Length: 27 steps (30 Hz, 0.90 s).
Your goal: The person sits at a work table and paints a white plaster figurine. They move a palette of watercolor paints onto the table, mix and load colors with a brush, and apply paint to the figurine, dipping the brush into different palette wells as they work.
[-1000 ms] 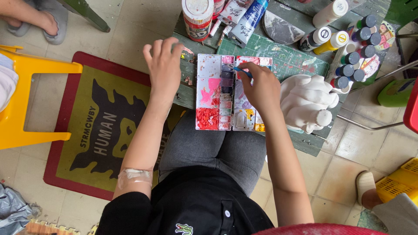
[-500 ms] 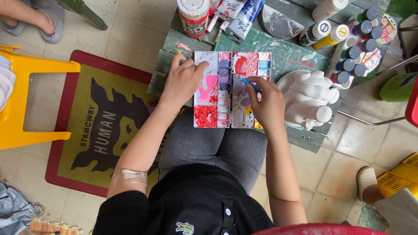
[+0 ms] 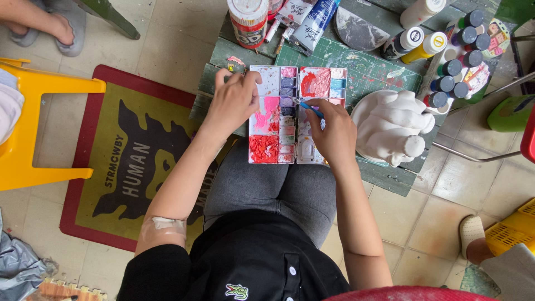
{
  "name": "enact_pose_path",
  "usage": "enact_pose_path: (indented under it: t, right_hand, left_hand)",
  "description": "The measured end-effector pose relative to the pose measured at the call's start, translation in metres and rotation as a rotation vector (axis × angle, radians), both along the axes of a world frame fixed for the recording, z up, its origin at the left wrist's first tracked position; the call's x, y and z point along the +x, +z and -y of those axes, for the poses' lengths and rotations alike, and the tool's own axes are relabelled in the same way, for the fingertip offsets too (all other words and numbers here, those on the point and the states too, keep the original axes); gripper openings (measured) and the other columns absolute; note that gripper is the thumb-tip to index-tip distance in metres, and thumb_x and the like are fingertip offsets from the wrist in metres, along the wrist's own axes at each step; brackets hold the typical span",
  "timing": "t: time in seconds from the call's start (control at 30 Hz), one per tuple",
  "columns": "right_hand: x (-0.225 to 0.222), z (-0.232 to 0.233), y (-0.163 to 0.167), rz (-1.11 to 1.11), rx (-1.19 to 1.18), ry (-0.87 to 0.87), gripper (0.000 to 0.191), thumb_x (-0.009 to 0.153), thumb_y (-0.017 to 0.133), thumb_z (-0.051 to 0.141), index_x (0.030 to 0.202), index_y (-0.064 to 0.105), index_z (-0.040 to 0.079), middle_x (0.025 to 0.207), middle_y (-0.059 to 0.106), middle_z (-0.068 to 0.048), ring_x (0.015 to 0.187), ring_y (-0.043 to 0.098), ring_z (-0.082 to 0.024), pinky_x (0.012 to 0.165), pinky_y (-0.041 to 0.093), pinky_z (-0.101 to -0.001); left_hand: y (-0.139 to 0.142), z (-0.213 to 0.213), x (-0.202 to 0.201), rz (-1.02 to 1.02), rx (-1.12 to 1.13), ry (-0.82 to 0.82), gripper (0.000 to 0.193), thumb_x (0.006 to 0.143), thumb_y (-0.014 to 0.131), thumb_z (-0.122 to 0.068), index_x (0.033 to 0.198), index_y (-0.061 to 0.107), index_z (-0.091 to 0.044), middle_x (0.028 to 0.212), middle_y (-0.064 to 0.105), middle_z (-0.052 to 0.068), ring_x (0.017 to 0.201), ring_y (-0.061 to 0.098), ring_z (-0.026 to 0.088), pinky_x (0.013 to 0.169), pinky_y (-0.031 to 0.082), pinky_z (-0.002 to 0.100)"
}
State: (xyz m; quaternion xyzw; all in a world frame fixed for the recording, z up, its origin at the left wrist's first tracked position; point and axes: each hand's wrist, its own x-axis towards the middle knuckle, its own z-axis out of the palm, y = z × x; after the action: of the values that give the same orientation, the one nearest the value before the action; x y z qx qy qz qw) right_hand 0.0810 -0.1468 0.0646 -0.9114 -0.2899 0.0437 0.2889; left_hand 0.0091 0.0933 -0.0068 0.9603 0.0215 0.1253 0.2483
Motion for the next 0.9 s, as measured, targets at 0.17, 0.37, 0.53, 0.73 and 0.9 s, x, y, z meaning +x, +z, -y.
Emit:
enact_pose_path:
  t: [0.17,0.37,0.53,0.73,0.9]
  right_hand:
    - [-0.002,0.0,0.002,-0.012,0.011,0.006,0.016,0.097,0.072,0.02,0.113,0.075,0.016,0.087,0.073,-0.007,0.084,0.068,-0.028,0.07,0.051,-0.0426]
    - [-0.001,0.006,0.003,-0.049,-0.05,-0.036,0.017,0.097,0.072,0.021,0.113,0.075,0.016,0.086,0.071,-0.008,0.078,0.066,-0.028,0.067,0.049,-0.0435]
    - [-0.003,0.004,0.0,0.007,0.008,0.011,0.016,0.098,0.071,0.019,0.113,0.074,0.015,0.089,0.073,-0.007,0.084,0.067,-0.028,0.069,0.05,-0.0426]
    - [-0.004,0.003,0.0,0.014,0.003,0.021,0.016,0.097,0.072,0.019,0.113,0.074,0.015,0.089,0.072,-0.007,0.083,0.067,-0.027,0.069,0.051,-0.0423]
    - [-0.005,0.003,0.002,-0.013,-0.006,0.012,0.017,0.098,0.071,0.02,0.114,0.074,0.015,0.087,0.072,-0.007,0.083,0.067,-0.027,0.069,0.05,-0.0422]
  left_hand:
    - [0.008,-0.027,-0.007,0.153,0.084,0.177,0.022,0.102,0.068,-0.006,0.118,0.054,-0.008,0.105,0.065,0.005,0.104,0.065,0.019,0.102,0.034,0.042]
    - [0.013,-0.032,-0.017,0.164,0.227,0.258,0.016,0.1,0.073,-0.008,0.114,0.067,-0.013,0.108,0.063,0.003,0.101,0.062,0.02,0.103,0.034,0.043]
    - [0.009,-0.009,-0.022,0.168,0.176,0.078,0.006,0.089,0.079,-0.014,0.095,0.077,-0.017,0.1,0.066,-0.003,0.102,0.062,0.016,0.11,0.032,0.049]
    - [-0.001,0.011,-0.019,0.135,0.218,0.09,0.01,0.087,0.08,-0.021,0.083,0.075,-0.013,0.088,0.064,0.0,0.094,0.061,0.02,0.106,0.032,0.05]
    - [-0.009,0.024,-0.011,0.047,0.443,0.147,0.009,0.09,0.075,-0.014,0.085,0.069,-0.011,0.089,0.063,0.004,0.093,0.062,0.019,0.106,0.035,0.044]
